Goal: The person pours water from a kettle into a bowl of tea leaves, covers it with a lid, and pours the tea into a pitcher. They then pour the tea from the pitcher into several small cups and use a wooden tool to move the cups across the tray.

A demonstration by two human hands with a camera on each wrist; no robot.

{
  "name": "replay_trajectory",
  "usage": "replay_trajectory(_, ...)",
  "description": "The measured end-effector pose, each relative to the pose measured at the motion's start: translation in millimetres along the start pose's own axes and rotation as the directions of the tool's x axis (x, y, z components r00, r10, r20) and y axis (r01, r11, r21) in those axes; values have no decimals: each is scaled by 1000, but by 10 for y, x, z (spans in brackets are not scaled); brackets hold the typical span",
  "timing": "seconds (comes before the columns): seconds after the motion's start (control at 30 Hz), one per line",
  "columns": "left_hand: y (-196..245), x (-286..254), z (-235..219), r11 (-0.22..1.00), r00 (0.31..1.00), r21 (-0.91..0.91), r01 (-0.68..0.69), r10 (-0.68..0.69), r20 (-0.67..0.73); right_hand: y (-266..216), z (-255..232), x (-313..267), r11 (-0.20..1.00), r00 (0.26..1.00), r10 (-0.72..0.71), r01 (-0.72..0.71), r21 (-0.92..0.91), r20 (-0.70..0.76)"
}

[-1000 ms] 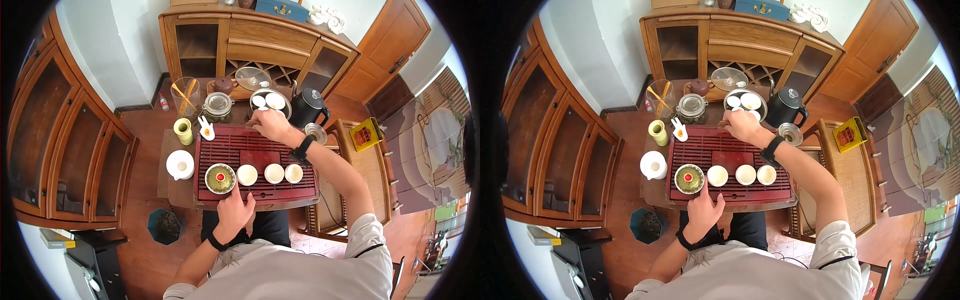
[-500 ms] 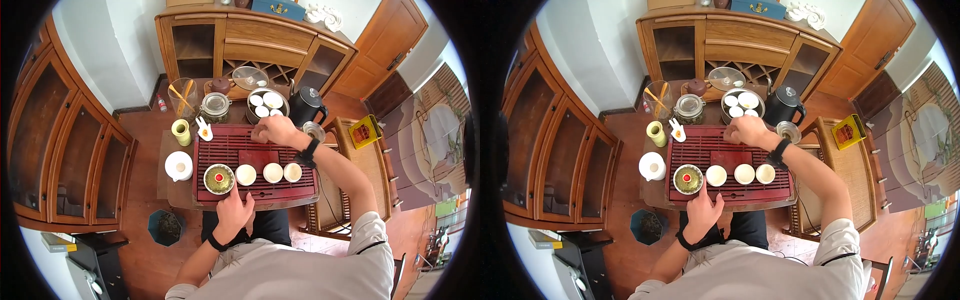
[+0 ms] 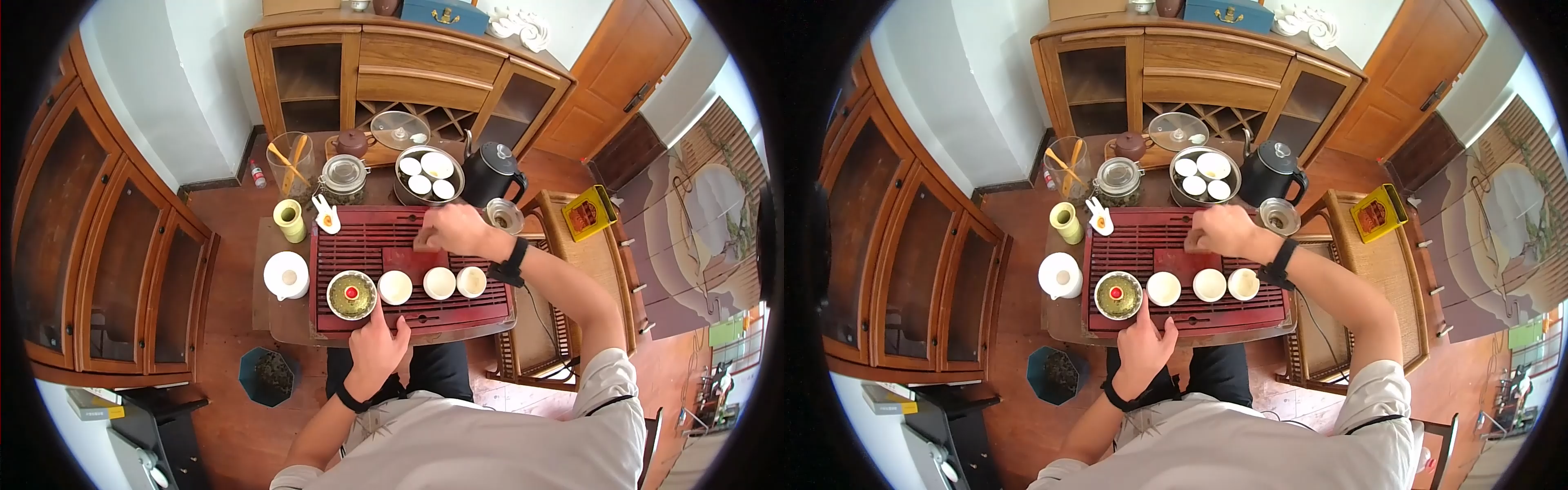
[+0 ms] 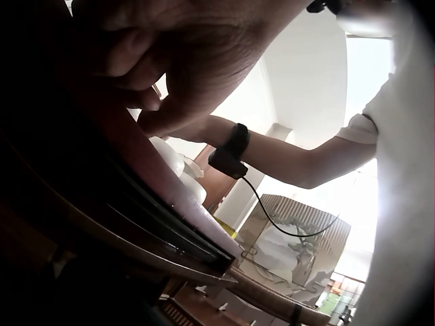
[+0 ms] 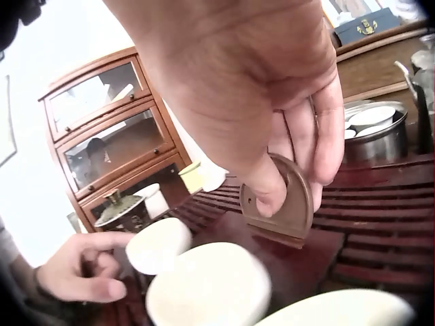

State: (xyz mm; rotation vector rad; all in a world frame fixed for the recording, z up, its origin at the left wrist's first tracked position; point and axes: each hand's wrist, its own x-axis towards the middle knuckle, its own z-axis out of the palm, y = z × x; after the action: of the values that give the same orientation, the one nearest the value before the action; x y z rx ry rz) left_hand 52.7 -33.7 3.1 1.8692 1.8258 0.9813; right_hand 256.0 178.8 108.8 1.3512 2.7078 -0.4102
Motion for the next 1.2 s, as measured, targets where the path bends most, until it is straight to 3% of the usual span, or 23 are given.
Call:
replay_trajectory(0.07,-3,-6,-2,1000,1000,-9,-1,1,2,129,38,93,992,989,81,-92,-83,-124)
replay_trajectory(0.23,17,-9,-11,999,1000,-35,21,-20,17,240,50,188,996,976,10,-28,-80,-220)
replay_trajectory(0.3,13,-2,4,1000,1000,-7,20,-20,-2,271,62,217,965,970,-28,-37,-261,-241)
replay_trajectory(0.37,-6,-9,10,1000,1000,-11,4,-4,-11,201,86,129,965,971,-53,-11,-264,-234)
replay_trajectory(0.43,-23,-8,11,1000,1000,-24,6,-7,-6,70,101,-30,934,990,-127,96,-343,-67)
replay_trajectory(0.5,-17,-2,7,1000,1000,-24,7,-7,-10,-55,-40,-211,941,992,-119,103,-321,-32)
replay_trajectory(0.57,-7,-10,16,1000,1000,-28,0,0,-4,-19,-94,-319,992,996,-87,89,-93,25)
replay_trajectory(0.6,-6,-11,18,1000,1000,-22,5,-5,-5,12,-119,-305,998,998,-22,26,-63,62)
replay_trajectory(0.7,-3,-11,8,1000,1000,-15,5,-5,-8,182,-62,-196,997,995,-12,20,-74,99)
replay_trajectory(0.83,-2,-5,-3,1000,1000,-10,6,-6,-13,328,-109,84,981,998,53,-48,-191,24)
replay_trajectory(1.0,-2,-10,12,1000,1000,0,6,-6,-15,316,-93,122,935,993,-20,-24,-354,-120)
replay_trajectory(1.17,12,-9,4,1000,1000,-8,20,-20,-16,166,-160,-212,973,999,-38,38,-228,5)
replay_trajectory(1.2,5,-14,7,1000,1000,-7,21,-21,-16,129,-191,-282,984,995,-44,58,-171,84)
